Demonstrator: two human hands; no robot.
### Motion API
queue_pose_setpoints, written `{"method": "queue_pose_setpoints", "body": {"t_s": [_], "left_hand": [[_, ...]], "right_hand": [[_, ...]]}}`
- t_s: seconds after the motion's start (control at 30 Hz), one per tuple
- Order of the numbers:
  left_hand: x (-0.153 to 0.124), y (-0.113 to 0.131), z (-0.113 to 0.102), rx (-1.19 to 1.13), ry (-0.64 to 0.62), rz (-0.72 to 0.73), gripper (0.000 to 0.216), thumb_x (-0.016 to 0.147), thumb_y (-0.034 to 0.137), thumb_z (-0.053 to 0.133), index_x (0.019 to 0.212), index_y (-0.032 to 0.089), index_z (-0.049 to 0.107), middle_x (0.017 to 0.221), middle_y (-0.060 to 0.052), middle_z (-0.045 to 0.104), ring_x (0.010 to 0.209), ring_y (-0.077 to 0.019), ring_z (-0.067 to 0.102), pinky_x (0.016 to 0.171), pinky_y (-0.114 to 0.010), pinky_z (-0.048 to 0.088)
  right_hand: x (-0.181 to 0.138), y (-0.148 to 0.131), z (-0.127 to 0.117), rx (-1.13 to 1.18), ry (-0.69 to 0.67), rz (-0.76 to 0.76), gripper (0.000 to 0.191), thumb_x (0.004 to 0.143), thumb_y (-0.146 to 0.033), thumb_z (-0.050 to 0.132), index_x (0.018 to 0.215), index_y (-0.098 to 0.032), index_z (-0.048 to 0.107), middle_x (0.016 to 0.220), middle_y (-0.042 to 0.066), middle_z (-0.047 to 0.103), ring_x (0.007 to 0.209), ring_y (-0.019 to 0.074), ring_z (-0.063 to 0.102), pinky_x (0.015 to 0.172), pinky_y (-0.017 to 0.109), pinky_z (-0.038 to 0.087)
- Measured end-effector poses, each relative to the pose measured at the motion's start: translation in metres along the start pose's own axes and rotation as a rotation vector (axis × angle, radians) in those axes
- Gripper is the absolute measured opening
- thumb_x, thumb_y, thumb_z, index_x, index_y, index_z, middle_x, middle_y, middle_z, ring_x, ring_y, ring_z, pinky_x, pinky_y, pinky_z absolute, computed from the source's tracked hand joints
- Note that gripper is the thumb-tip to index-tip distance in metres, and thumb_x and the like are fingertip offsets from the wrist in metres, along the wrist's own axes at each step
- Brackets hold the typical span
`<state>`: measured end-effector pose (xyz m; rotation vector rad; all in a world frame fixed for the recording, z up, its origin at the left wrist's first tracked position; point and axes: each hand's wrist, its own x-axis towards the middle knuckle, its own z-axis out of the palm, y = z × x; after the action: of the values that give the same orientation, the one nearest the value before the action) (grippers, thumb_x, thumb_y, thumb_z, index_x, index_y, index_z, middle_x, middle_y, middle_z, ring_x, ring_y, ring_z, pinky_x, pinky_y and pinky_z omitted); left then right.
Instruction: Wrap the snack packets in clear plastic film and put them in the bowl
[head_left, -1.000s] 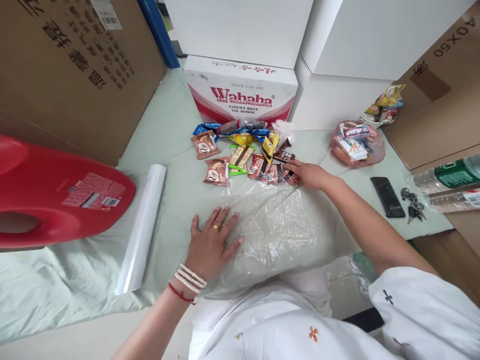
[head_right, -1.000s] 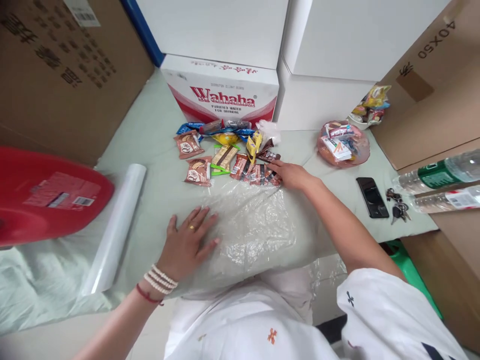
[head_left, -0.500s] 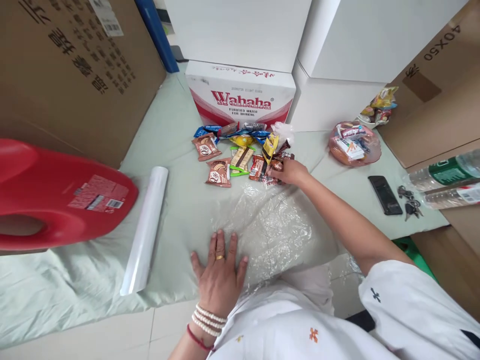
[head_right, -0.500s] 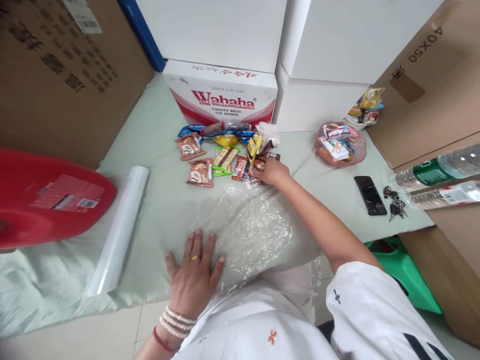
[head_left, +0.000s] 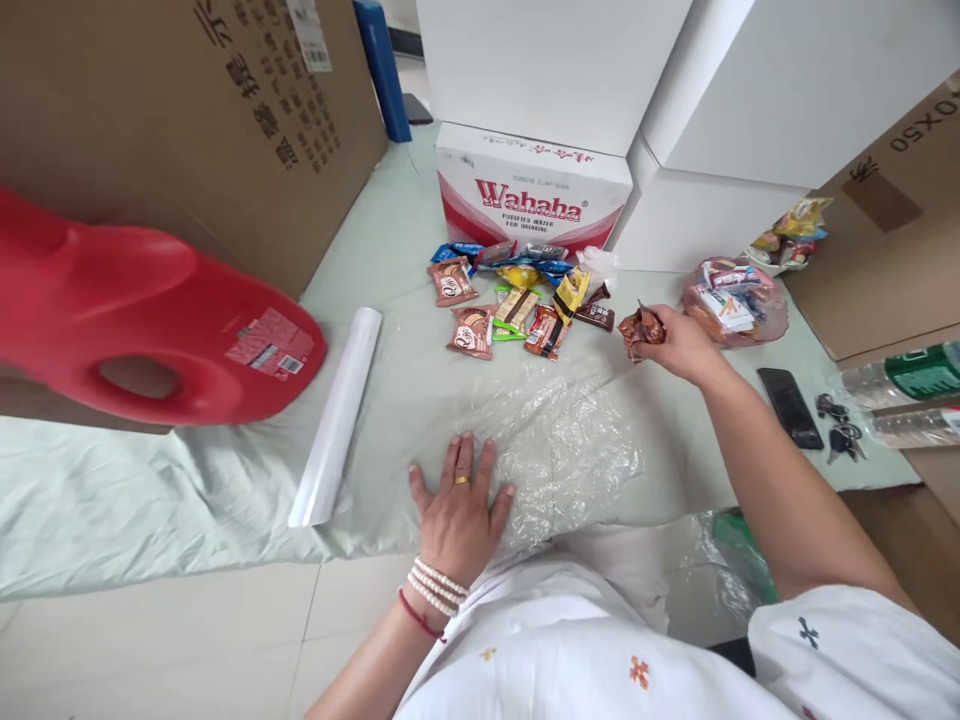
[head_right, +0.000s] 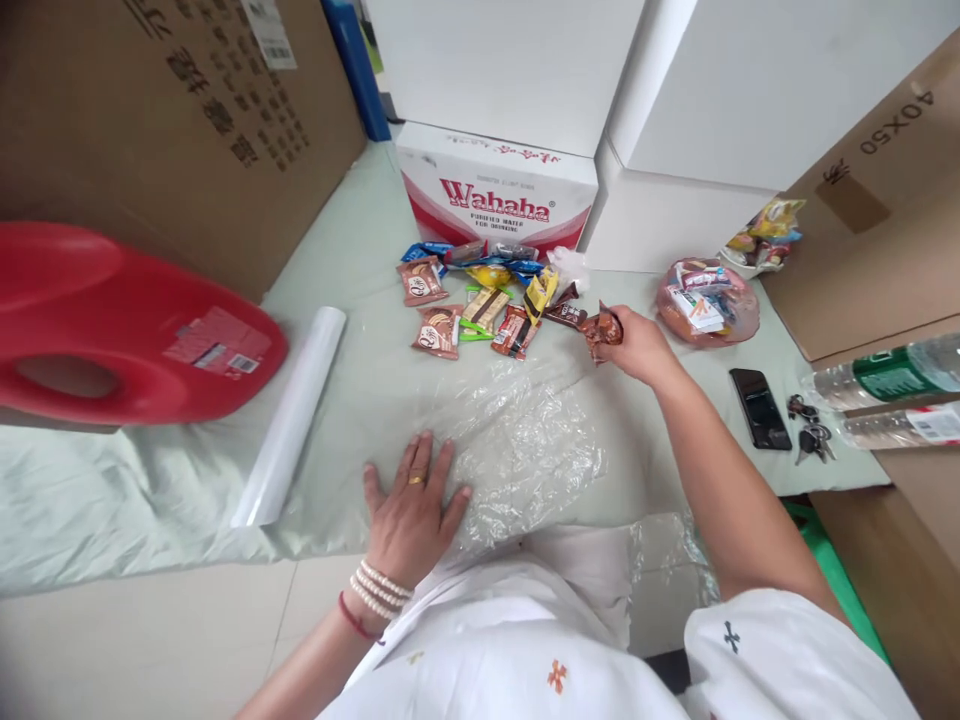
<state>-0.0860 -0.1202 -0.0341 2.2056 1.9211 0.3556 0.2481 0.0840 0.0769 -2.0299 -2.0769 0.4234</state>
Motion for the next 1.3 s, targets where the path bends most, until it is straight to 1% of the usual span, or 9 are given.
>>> {"method": "queue_pose_setpoints", "body": {"t_s": [0.17, 0.33, 0.5, 0.7, 0.9, 1.0, 1.13, 1.23, 1.3], "left_hand": [[0.011, -0.004, -0.004, 0.007, -0.047, -0.015, 0.066, 0.099, 0.049, 0.048, 0.157, 0.021, 0.043, 0.166, -0.020, 0.034, 0.152, -0.0404, 0.036, 0.118, -0.080, 0.004], [0.012, -0.013, -0.005, 0.006, -0.040, 0.037, 0.068, 0.098, 0.050, 0.049, 0.158, 0.020, 0.042, 0.167, -0.021, 0.030, 0.152, -0.0409, 0.036, 0.119, -0.078, 0.005], [0.003, -0.028, -0.012, -0.044, 0.033, 0.099, 0.060, 0.100, 0.044, 0.047, 0.157, 0.026, 0.045, 0.170, -0.016, 0.027, 0.153, -0.0360, 0.036, 0.123, -0.066, 0.020], [0.000, -0.033, -0.018, 0.010, 0.046, 0.087, 0.047, 0.100, 0.039, 0.049, 0.145, 0.033, 0.060, 0.160, -0.010, 0.048, 0.152, -0.0381, 0.036, 0.123, -0.069, 0.010], [-0.002, -0.034, -0.016, 0.018, 0.095, 0.062, 0.051, 0.099, 0.036, 0.050, 0.149, 0.027, 0.056, 0.163, -0.015, 0.042, 0.153, -0.0383, 0.035, 0.122, -0.068, 0.015], [-0.005, -0.044, -0.021, 0.024, 0.149, 0.182, 0.055, 0.095, 0.020, 0.047, 0.147, 0.030, 0.058, 0.161, -0.011, 0.046, 0.154, -0.0340, 0.034, 0.126, -0.064, 0.012], [-0.008, -0.061, -0.030, -0.020, -0.017, 0.436, 0.072, 0.081, 0.011, 0.047, 0.149, 0.034, 0.054, 0.155, -0.006, 0.055, 0.155, -0.0315, 0.034, 0.126, -0.067, -0.002], [-0.007, -0.063, -0.030, -0.059, -0.096, 0.464, 0.060, 0.083, 0.024, 0.055, 0.143, 0.029, 0.061, 0.152, -0.010, 0.058, 0.153, -0.0361, 0.036, 0.125, -0.069, -0.001], [-0.003, -0.060, -0.027, -0.100, -0.044, 0.402, 0.037, 0.088, 0.031, 0.058, 0.122, 0.028, 0.073, 0.140, -0.009, 0.068, 0.149, -0.0364, 0.042, 0.125, -0.069, 0.004]], "right_hand": [[-0.053, -0.073, 0.001, -0.038, -0.295, -0.561, 0.059, 0.083, -0.024, 0.071, 0.140, -0.023, 0.057, 0.123, 0.009, 0.068, 0.112, 0.0261, 0.063, 0.096, 0.034, 0.048], [-0.067, -0.115, 0.058, -0.300, -0.463, -0.644, 0.046, 0.095, -0.022, 0.060, 0.140, -0.019, 0.057, 0.121, 0.016, 0.067, 0.111, 0.0298, 0.061, 0.090, 0.037, 0.048], [-0.067, -0.095, 0.071, -0.122, -0.471, -0.664, 0.080, 0.081, -0.029, 0.080, 0.153, -0.021, 0.045, 0.150, 0.017, 0.051, 0.126, 0.0336, 0.056, 0.097, 0.041, 0.047], [-0.069, -0.090, 0.061, -0.083, -0.462, -0.529, 0.053, 0.091, -0.032, 0.071, 0.142, -0.025, 0.056, 0.120, 0.011, 0.065, 0.107, 0.0278, 0.065, 0.080, 0.032, 0.046], [-0.076, -0.092, 0.068, -0.057, -0.437, -0.492, 0.061, 0.091, -0.035, 0.072, 0.146, -0.023, 0.050, 0.137, 0.015, 0.057, 0.113, 0.0302, 0.064, 0.084, 0.035, 0.050], [-0.092, -0.070, 0.062, 0.116, -0.335, -0.570, 0.068, 0.095, -0.044, 0.067, 0.155, -0.025, 0.040, 0.154, 0.017, 0.043, 0.127, 0.0315, 0.058, 0.096, 0.043, 0.052], [-0.132, -0.022, 0.063, 0.256, -0.319, -0.714, 0.072, 0.090, -0.052, 0.072, 0.153, -0.029, 0.044, 0.148, 0.016, 0.051, 0.131, 0.0325, 0.052, 0.108, 0.052, 0.047], [-0.156, 0.005, 0.082, 0.227, -0.214, -0.667, 0.040, 0.096, -0.041, 0.065, 0.133, -0.028, 0.062, 0.139, 0.016, 0.058, 0.126, 0.0319, 0.054, 0.105, 0.055, 0.048], [-0.158, 0.008, 0.090, 0.244, -0.148, -0.643, 0.020, 0.101, -0.030, 0.055, 0.115, -0.028, 0.069, 0.131, 0.014, 0.063, 0.121, 0.0293, 0.056, 0.102, 0.053, 0.049]]}}
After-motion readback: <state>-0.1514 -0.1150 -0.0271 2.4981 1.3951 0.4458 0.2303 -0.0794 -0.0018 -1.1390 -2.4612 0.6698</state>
